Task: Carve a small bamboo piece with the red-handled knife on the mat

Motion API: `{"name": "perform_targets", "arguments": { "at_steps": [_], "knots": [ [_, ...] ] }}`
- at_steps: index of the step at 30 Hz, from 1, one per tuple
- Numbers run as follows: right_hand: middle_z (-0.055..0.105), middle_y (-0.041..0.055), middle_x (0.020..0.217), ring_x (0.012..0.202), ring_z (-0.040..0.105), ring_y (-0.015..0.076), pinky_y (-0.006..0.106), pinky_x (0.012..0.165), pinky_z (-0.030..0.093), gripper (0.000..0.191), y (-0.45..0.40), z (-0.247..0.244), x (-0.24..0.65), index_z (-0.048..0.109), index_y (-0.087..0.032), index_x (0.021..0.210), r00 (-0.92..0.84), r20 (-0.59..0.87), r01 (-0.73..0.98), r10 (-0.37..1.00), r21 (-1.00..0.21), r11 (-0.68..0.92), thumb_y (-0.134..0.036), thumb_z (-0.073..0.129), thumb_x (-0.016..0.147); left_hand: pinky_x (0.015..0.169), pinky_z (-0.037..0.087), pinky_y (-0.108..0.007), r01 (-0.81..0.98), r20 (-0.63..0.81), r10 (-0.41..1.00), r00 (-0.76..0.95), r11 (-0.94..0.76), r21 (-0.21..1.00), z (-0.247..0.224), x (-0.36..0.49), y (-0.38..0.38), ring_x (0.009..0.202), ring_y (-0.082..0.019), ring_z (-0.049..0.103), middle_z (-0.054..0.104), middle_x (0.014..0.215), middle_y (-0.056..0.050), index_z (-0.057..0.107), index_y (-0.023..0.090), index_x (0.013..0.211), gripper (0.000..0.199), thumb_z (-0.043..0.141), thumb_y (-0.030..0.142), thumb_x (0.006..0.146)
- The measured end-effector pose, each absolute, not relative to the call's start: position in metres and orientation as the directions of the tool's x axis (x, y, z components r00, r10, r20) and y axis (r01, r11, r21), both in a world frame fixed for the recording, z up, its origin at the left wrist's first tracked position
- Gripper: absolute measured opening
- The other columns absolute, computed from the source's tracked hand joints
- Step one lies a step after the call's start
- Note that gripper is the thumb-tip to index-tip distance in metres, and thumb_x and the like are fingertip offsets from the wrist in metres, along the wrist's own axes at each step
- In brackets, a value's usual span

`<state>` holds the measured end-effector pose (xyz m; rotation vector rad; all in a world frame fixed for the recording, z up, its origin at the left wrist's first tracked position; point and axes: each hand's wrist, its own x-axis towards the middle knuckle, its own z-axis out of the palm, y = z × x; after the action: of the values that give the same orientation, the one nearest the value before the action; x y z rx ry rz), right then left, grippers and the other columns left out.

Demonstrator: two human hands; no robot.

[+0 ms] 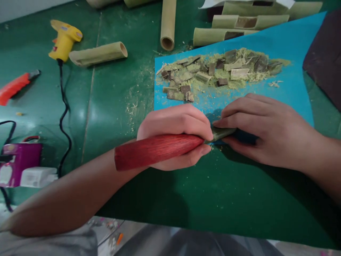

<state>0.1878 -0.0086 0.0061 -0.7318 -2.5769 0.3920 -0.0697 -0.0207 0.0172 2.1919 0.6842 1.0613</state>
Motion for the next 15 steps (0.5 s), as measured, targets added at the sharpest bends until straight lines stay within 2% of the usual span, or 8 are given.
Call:
{"name": "perform_targets", "arguments": {
  "at_steps": [11, 15],
  "knots": [
    [0.073, 0.0093, 0.103, 0.094, 0.068, 0.0283, 0.042, 0.075, 0.052, 0.012, -0.0081, 0.0053, 0.1836, 0.068, -0.024, 0.103, -0.766, 0.341, 0.416, 0.545, -0.384, 0.824, -0.030, 0.058, 0.101, 0.075, 0.066, -0.026, 0.218, 0.520, 0.649, 0.555, -0.717, 0.662, 0.0151, -0.0655, -0.0274, 0.081, -0.015, 0.077, 0.080, 0.090, -0.004, 0.073, 0.024, 0.091, 0.008, 0.073, 0.017, 0.087],
    [0.072, 0.0102, 0.101, 0.093, 0.068, 0.0286, 0.042, 0.075, 0.053, 0.011, -0.0078, 0.0040, 0.1821, 0.068, -0.022, 0.099, -0.762, 0.353, 0.395, 0.543, -0.412, 0.821, -0.030, 0.061, 0.101, 0.072, 0.066, -0.024, 0.240, 0.542, 0.628, 0.559, -0.748, 0.619, 0.0177, -0.0631, -0.0300, 0.077, -0.014, 0.077, 0.079, 0.085, -0.002, 0.071, 0.024, 0.087, 0.007, 0.073, 0.018, 0.088]
  ]
}}
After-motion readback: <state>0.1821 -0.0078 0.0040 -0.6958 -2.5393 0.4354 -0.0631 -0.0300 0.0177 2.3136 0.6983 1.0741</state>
